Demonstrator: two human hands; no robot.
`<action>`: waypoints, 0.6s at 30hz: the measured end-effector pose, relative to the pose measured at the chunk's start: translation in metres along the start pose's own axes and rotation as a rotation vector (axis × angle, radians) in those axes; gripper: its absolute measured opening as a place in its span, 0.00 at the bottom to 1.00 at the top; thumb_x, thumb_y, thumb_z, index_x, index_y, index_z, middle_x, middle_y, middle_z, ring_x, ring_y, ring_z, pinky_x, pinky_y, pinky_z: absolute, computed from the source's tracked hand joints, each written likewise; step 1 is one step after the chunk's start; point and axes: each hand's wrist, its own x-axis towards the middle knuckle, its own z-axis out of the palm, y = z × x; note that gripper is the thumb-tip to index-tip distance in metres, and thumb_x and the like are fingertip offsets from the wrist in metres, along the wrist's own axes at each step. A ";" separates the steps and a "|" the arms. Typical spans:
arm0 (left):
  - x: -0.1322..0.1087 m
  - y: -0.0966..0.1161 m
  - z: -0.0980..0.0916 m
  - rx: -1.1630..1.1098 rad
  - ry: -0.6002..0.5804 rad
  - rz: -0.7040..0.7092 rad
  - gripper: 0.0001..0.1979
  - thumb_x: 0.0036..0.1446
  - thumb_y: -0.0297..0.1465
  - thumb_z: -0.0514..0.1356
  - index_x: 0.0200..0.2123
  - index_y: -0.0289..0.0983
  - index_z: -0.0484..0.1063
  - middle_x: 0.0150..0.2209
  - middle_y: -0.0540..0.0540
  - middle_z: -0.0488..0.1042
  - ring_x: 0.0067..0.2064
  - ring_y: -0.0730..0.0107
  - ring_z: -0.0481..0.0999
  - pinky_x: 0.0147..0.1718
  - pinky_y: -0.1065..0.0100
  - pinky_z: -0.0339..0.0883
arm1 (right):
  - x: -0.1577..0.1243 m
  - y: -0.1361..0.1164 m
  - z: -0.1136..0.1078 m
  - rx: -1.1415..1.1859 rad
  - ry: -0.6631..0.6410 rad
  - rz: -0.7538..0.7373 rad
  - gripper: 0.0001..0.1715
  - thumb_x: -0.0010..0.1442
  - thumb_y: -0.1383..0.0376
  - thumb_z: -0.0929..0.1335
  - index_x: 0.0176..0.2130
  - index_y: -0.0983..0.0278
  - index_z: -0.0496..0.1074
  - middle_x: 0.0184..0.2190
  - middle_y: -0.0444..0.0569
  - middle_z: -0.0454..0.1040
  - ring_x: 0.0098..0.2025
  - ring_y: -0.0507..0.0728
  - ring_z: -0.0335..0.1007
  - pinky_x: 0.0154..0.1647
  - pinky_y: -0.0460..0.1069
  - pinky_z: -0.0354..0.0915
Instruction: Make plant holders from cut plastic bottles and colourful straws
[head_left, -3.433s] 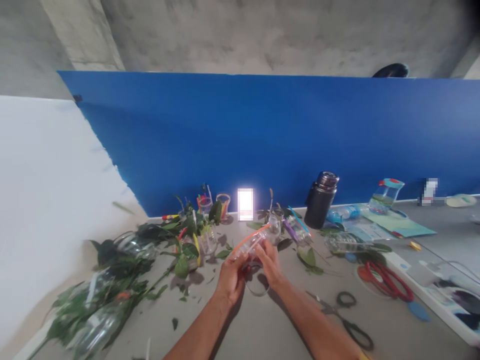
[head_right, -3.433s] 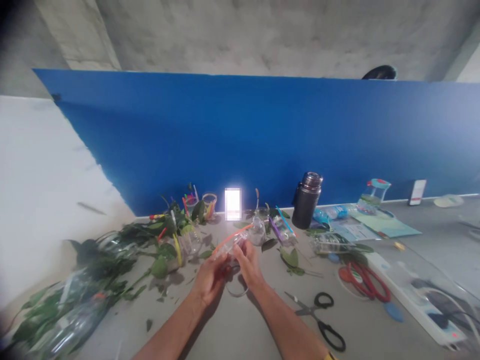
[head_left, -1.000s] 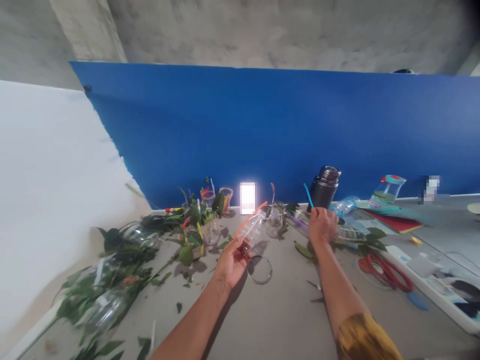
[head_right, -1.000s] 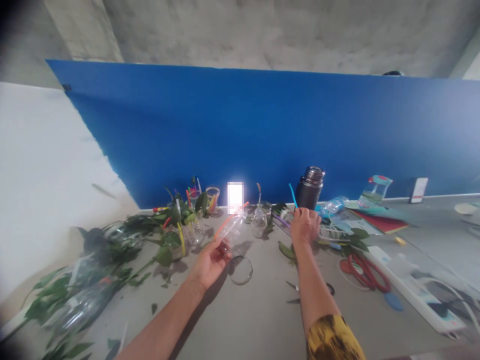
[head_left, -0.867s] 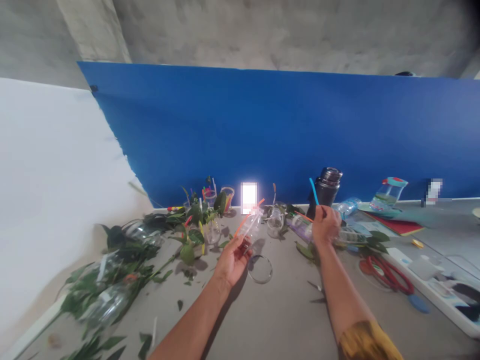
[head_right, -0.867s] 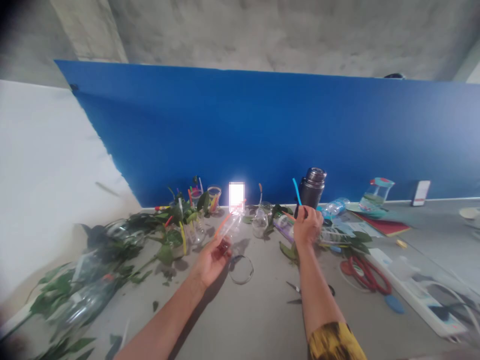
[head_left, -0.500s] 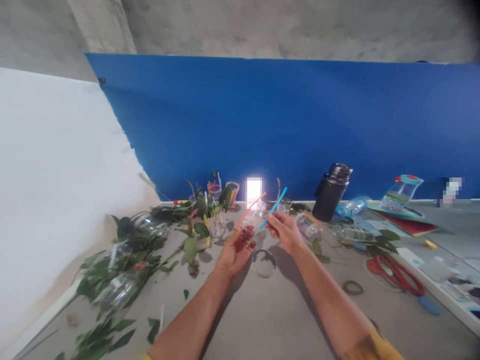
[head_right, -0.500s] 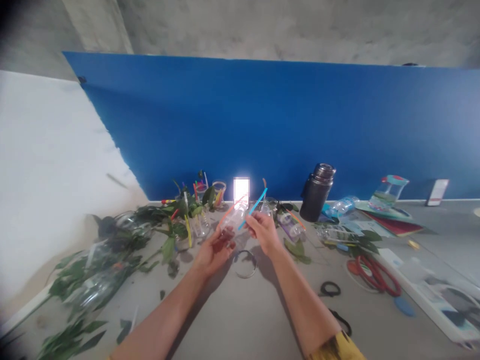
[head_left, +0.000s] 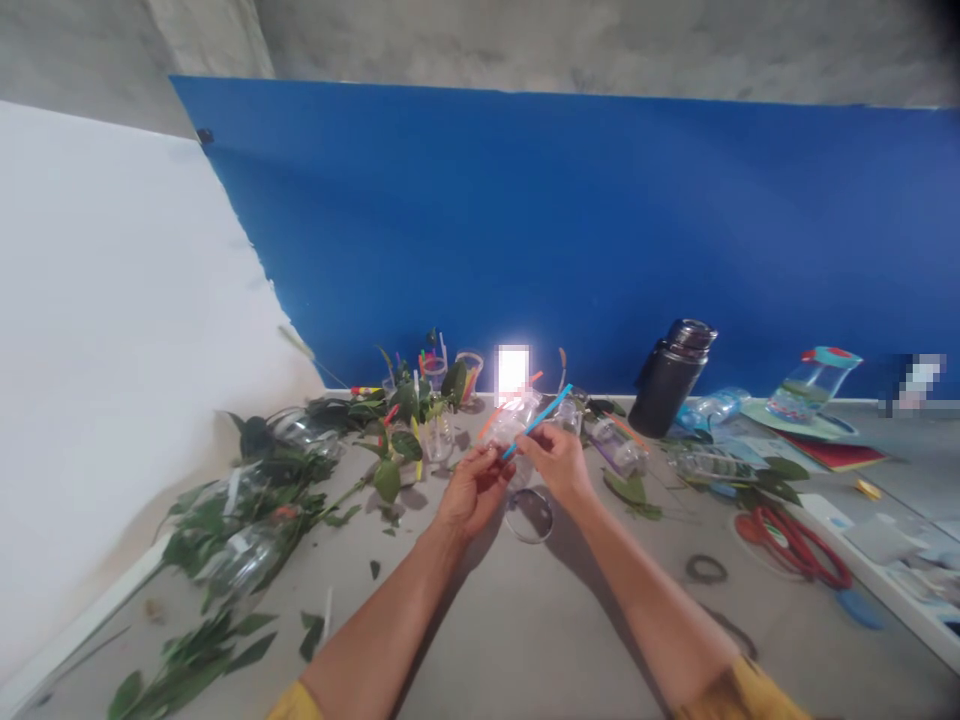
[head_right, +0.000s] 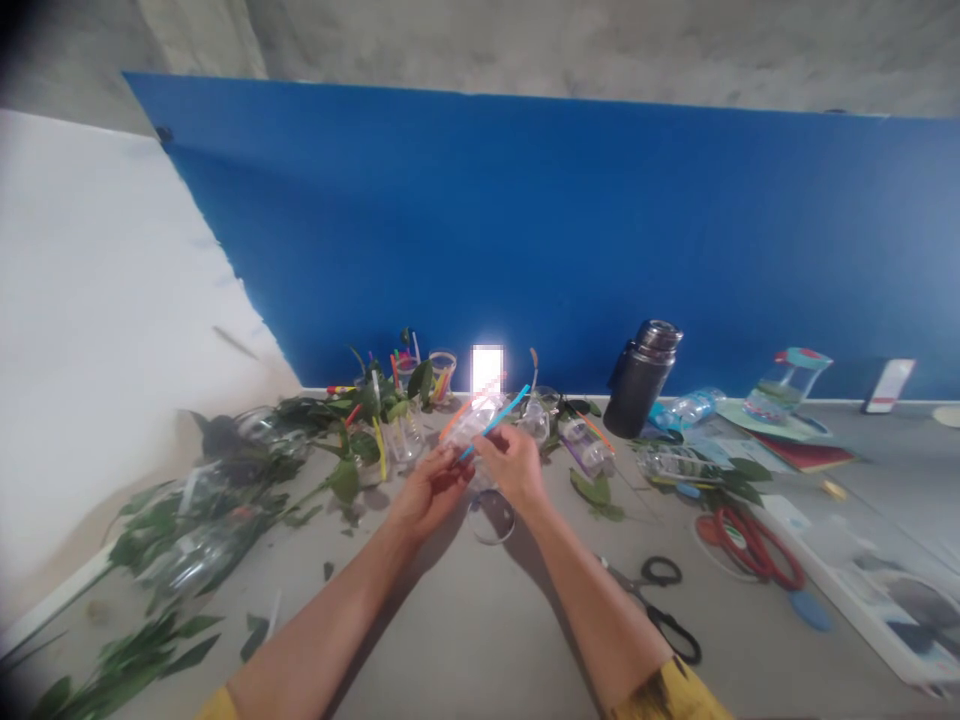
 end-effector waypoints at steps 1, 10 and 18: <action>0.000 0.000 0.000 0.008 -0.003 0.001 0.11 0.47 0.19 0.73 0.33 0.35 0.77 0.37 0.46 0.81 0.41 0.66 0.81 0.41 0.67 0.75 | 0.000 0.000 0.000 -0.013 0.011 -0.008 0.18 0.54 0.52 0.71 0.22 0.62 0.73 0.21 0.44 0.73 0.25 0.53 0.64 0.27 0.47 0.60; 0.003 -0.006 -0.001 0.096 0.023 0.070 0.17 0.39 0.17 0.76 0.31 0.35 0.75 0.33 0.51 0.79 0.33 0.74 0.78 0.37 0.69 0.72 | 0.000 0.000 0.001 -0.046 0.043 -0.018 0.18 0.52 0.52 0.72 0.20 0.61 0.72 0.19 0.43 0.71 0.23 0.53 0.62 0.27 0.48 0.60; 0.004 -0.008 -0.003 0.145 0.030 0.116 0.17 0.38 0.19 0.77 0.28 0.36 0.74 0.32 0.51 0.80 0.31 0.74 0.77 0.37 0.69 0.72 | -0.003 0.006 0.009 0.055 0.074 0.093 0.17 0.52 0.51 0.73 0.25 0.61 0.74 0.16 0.43 0.71 0.18 0.53 0.63 0.21 0.48 0.59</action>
